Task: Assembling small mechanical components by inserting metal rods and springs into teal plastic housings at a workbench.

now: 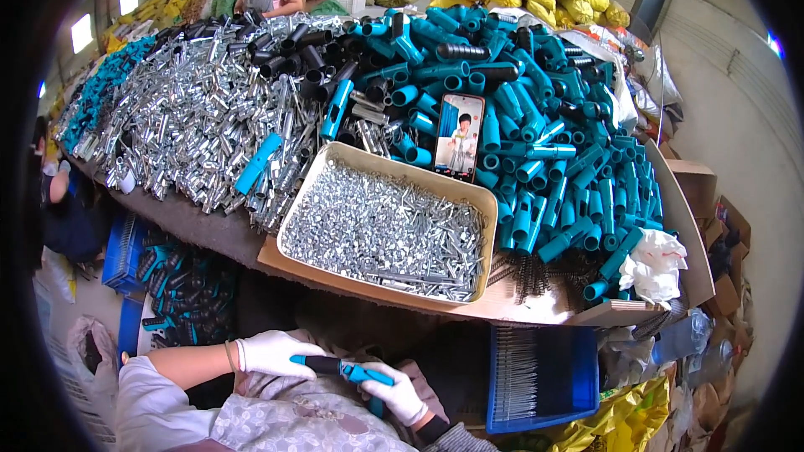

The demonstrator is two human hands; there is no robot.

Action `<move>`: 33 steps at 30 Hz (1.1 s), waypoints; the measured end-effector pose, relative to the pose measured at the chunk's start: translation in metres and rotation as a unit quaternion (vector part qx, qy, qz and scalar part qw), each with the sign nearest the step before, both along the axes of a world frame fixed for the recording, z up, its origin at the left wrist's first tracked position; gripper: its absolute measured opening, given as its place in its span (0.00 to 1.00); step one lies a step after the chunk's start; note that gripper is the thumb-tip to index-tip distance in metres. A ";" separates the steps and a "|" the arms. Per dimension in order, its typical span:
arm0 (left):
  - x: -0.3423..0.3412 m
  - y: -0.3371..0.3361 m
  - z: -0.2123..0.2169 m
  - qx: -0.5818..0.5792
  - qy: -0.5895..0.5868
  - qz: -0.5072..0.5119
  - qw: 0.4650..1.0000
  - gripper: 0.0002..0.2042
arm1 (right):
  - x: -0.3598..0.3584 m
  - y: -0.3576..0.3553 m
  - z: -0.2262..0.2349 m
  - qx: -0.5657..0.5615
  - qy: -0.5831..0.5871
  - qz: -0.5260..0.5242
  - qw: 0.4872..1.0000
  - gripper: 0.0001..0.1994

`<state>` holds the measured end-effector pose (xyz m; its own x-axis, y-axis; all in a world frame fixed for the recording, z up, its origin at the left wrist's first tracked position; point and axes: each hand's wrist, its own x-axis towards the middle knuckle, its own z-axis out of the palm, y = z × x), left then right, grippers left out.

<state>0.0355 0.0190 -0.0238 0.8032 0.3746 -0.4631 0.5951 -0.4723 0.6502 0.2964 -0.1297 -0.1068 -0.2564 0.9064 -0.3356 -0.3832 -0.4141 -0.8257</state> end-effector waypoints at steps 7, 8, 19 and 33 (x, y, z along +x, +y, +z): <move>-0.008 0.010 0.008 -0.092 -0.119 -0.063 0.987 0.25 | 0.007 0.030 0.065 0.318 -0.384 0.139 0.856 0.18; -0.019 0.013 -0.013 -0.122 -0.116 -0.043 0.985 0.25 | -0.001 0.034 0.082 0.429 -0.525 0.121 0.725 0.18; -0.027 0.011 -0.010 -0.348 -0.144 -0.026 0.926 0.27 | -0.001 0.054 0.110 0.594 -0.502 0.209 0.593 0.21; -0.022 -0.015 0.044 0.172 -0.180 -0.044 0.967 0.13 | 0.005 0.056 0.115 0.227 -0.048 -0.188 0.954 0.26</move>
<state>0.0136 0.0041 0.0198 0.9254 0.3789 -0.0068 0.3060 -0.7366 0.6032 0.3017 -0.0738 0.0085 0.1287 0.9859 0.1073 -0.3472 0.1461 -0.9264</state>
